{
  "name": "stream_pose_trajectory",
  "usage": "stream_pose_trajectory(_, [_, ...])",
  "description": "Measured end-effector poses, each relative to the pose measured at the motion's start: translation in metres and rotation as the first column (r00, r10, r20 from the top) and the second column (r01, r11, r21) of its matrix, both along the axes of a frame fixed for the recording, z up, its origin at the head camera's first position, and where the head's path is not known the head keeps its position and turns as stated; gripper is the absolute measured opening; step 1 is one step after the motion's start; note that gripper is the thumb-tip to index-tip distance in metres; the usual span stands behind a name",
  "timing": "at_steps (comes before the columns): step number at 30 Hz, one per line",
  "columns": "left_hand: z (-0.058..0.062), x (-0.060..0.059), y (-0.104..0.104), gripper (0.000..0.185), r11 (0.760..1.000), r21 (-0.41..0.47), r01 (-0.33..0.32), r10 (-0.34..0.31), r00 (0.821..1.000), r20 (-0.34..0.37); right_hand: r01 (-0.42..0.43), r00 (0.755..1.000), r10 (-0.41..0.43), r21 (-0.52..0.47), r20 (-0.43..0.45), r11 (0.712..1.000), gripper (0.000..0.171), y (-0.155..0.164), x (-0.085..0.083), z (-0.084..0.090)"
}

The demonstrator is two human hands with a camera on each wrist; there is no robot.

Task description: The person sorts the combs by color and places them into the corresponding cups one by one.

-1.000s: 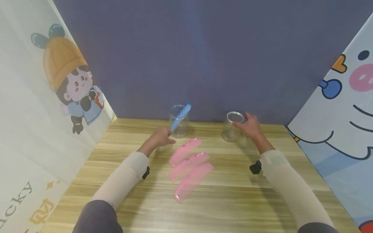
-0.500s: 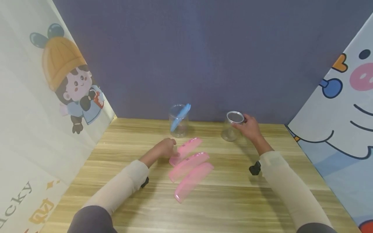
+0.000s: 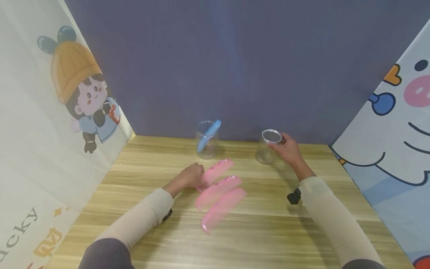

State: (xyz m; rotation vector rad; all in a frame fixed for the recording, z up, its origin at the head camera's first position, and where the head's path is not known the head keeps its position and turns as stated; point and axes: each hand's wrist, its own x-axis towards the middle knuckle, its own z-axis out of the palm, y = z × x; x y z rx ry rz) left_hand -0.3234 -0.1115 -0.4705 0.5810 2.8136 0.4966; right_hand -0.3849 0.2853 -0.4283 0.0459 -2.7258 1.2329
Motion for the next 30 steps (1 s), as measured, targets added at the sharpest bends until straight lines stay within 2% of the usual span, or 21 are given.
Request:
stream_pose_trajectory(4, [0.0008,-0.0015,-0.0009,0.046,1.0,-0.015,-0.003,0.003,1.0,-0.011,0.007,1.0,-0.007,0.013,0.005,1.0,0.088,-0.0004,0.0012,0.0021])
stream_pose_trajectory(8, [0.0032,-0.0002,-0.0023,0.039,0.999,-0.002,-0.036,0.036,0.999,0.016,0.008,1.0,-0.009,0.029,0.013,1.0,0.088,0.0004,0.0025,0.0036])
stream_pose_trajectory(12, [0.0032,0.003,-0.0024,0.044,0.999,-0.007,-0.051,0.052,0.998,0.025,0.01,1.0,-0.011,0.044,0.011,0.999,0.087,0.0005,0.0028,0.0025])
stream_pose_trajectory(15, [0.0007,0.0025,-0.0025,0.051,0.999,-0.036,-0.039,0.039,0.999,-0.004,0.013,1.0,-0.014,0.049,0.009,0.999,0.088,0.0003,0.0025,0.0021])
stream_pose_trajectory(19, [-0.002,0.0013,-0.0032,0.042,0.997,-0.066,-0.047,0.045,0.998,-0.032,0.009,1.0,-0.01,0.043,0.017,0.999,0.09,0.0005,0.0037,0.0018])
stream_pose_trajectory(22, [-0.0016,0.0007,-0.0033,0.039,0.995,-0.084,-0.06,0.056,0.997,-0.047,0.006,1.0,-0.006,0.029,0.022,1.0,0.091,0.0012,0.0038,0.0018])
stream_pose_trajectory(27, [0.0015,-0.0001,-0.0033,0.044,0.989,-0.128,-0.076,0.063,0.993,-0.102,0.006,1.0,-0.006,0.012,0.022,1.0,0.091,0.0021,0.0024,0.0004])
stream_pose_trajectory(30, [0.0032,-0.0014,-0.0034,0.042,0.989,-0.115,-0.09,0.078,0.991,-0.112,0.008,1.0,-0.009,0.016,0.021,1.0,0.091,0.0028,0.0018,-0.0009])
